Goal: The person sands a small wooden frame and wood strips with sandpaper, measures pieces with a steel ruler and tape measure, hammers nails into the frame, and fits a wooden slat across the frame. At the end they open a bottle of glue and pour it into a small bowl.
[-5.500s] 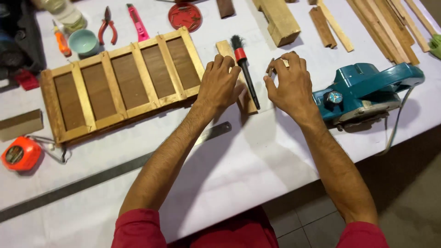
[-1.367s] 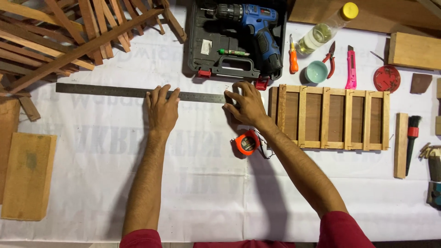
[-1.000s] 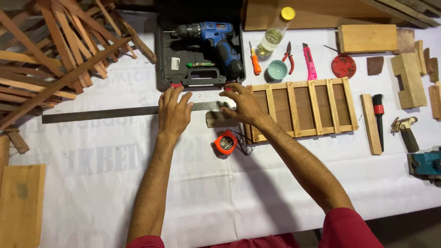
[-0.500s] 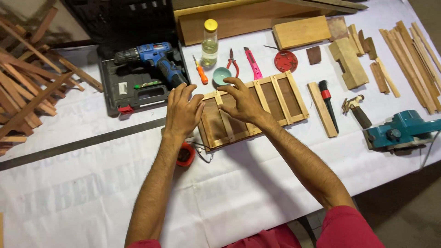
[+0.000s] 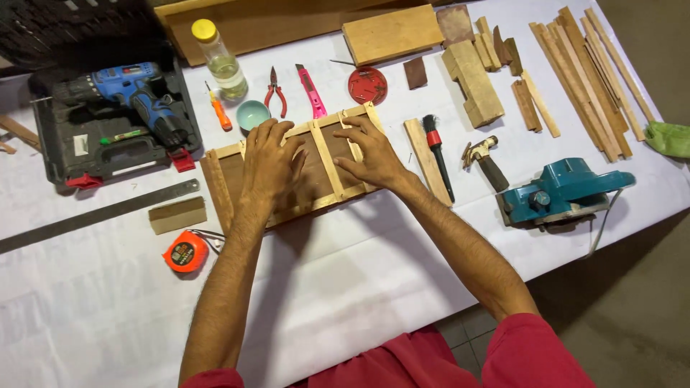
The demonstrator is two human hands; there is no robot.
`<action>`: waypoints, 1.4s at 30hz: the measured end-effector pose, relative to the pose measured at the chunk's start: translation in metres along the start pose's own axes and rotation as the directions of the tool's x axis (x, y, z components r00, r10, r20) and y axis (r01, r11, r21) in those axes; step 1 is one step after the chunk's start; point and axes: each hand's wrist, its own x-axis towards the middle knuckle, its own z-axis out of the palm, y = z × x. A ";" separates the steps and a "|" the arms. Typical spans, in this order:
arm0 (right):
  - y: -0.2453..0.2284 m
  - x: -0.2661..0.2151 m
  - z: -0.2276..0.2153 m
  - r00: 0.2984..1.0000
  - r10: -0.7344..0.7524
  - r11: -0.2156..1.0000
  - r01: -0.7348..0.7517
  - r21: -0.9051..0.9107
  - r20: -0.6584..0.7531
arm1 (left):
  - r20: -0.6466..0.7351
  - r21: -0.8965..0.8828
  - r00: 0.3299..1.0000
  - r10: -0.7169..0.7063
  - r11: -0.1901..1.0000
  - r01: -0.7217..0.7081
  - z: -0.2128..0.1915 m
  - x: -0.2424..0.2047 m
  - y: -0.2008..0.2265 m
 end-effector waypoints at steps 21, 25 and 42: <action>-0.021 0.016 0.072 0.957 -0.124 0.991 0.132 -0.010 0.264 | 0.144 0.229 0.959 -0.245 0.951 0.209 -0.012 -0.098 -0.023; -0.032 0.007 0.107 0.934 -0.167 0.983 0.180 -0.014 0.316 | 0.045 0.275 0.975 -0.215 0.942 0.195 -0.012 -0.139 -0.064; -0.114 0.067 0.281 0.886 -0.335 0.916 0.386 -0.111 0.321 | 0.143 0.261 0.816 -0.560 0.817 0.515 -0.062 -0.252 -0.185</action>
